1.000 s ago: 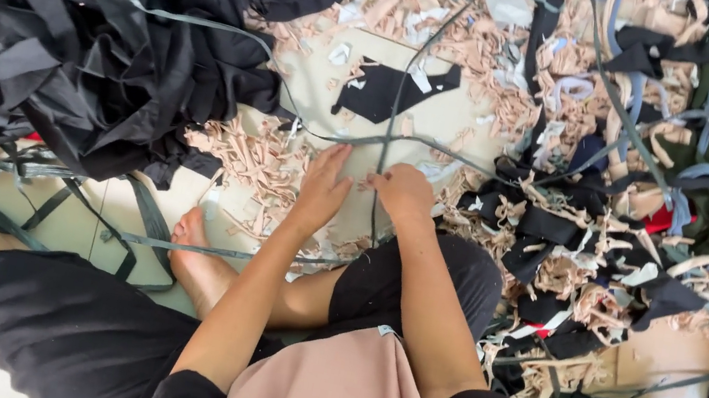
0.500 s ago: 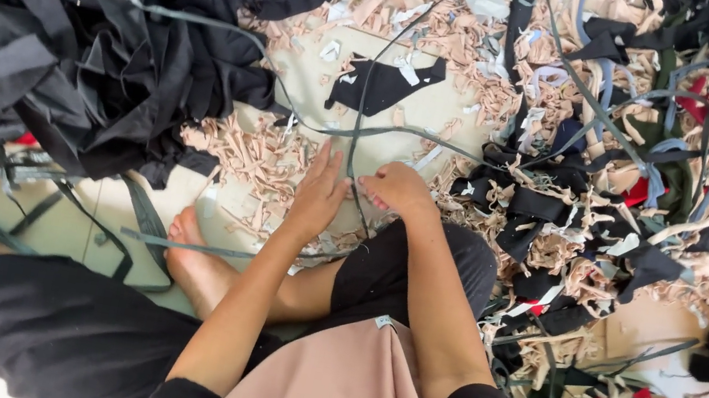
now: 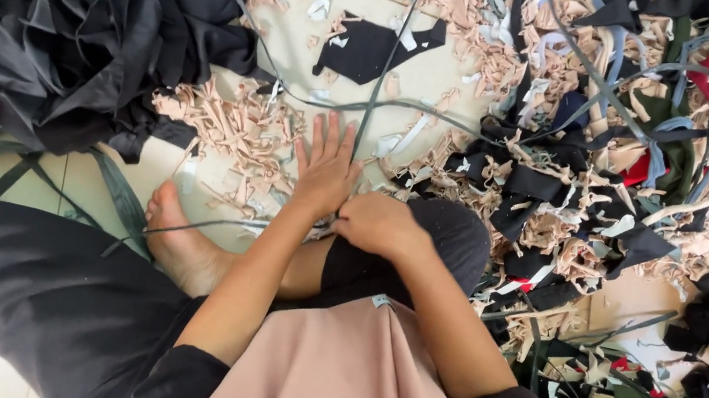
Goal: The person sits on the floor and ties a cardboard box with a plastic strap. They then fold black and beige garments and place them into the box.
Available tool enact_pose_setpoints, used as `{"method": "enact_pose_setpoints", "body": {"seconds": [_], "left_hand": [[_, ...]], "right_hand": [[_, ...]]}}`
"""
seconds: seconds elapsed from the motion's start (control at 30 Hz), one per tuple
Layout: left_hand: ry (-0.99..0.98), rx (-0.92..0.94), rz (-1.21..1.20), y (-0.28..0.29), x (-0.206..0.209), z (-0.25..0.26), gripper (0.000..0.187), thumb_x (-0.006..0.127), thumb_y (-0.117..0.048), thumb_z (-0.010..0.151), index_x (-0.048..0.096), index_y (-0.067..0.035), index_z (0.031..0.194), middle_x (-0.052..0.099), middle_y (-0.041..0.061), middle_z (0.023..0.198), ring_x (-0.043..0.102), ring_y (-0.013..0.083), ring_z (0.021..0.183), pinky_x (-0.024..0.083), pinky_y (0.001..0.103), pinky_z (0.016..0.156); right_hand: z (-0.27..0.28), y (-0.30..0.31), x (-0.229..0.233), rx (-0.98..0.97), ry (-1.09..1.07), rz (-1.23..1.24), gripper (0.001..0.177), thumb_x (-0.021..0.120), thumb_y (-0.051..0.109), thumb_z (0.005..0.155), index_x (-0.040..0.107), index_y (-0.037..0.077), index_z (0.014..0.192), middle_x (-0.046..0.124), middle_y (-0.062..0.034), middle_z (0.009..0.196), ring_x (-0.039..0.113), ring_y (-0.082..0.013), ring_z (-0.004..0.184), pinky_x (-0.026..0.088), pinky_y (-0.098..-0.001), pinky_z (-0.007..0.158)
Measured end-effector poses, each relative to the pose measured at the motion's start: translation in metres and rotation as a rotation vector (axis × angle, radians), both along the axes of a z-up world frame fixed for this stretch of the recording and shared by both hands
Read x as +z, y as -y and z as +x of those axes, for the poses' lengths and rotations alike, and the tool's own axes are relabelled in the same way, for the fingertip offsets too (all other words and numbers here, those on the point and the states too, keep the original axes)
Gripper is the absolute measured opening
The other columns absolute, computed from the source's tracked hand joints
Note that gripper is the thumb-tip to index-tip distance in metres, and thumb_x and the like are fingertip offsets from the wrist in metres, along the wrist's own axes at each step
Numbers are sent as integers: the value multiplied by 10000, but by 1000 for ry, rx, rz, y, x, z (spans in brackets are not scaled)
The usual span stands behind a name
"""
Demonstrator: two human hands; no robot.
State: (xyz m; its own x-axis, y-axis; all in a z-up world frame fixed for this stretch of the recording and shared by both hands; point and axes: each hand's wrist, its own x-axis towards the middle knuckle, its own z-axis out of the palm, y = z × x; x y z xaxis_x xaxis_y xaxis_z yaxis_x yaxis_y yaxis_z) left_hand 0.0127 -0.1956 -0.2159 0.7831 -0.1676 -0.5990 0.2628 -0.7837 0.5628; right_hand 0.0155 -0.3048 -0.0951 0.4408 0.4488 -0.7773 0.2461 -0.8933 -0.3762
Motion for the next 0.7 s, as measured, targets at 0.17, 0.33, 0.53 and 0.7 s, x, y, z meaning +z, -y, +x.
{"method": "enact_pose_setpoints", "body": {"seconds": [0.17,0.33,0.53,0.7], "left_hand": [[26,-93,146,7,12,-7,673,307,-385,1102,2,-185,1668,-218,110,1702,-268,337,1535,-167,622,1209],[78,-136,186,8,-13,-7,662,281,-478,1093,175,-134,1649,-81,152,1719,-236,374,1543,-159,628,1203],[15,-154,210,2,-12,-8,702,238,-532,1047,151,-182,1650,-99,73,1722,-248,336,1540,-181,581,1221],[167,-168,130,-13,-13,-14,688,348,-420,1102,54,-162,1668,-149,95,1721,-172,320,1570,-99,558,1244]], "right_hand": [[86,38,-63,-258,223,-78,318,555,232,954,705,123,1212,725,-217,1151,684,-463,1092,549,-609,905],[102,-29,-106,-225,486,115,420,707,364,895,597,294,1293,643,-120,1228,698,-408,1075,580,-560,896],[117,-66,-143,-546,655,234,151,626,265,958,632,135,1033,669,-110,880,756,-354,859,623,-478,773],[122,-43,-127,-797,666,393,256,693,444,924,663,252,1091,678,-53,979,718,-277,997,586,-436,903]]}}
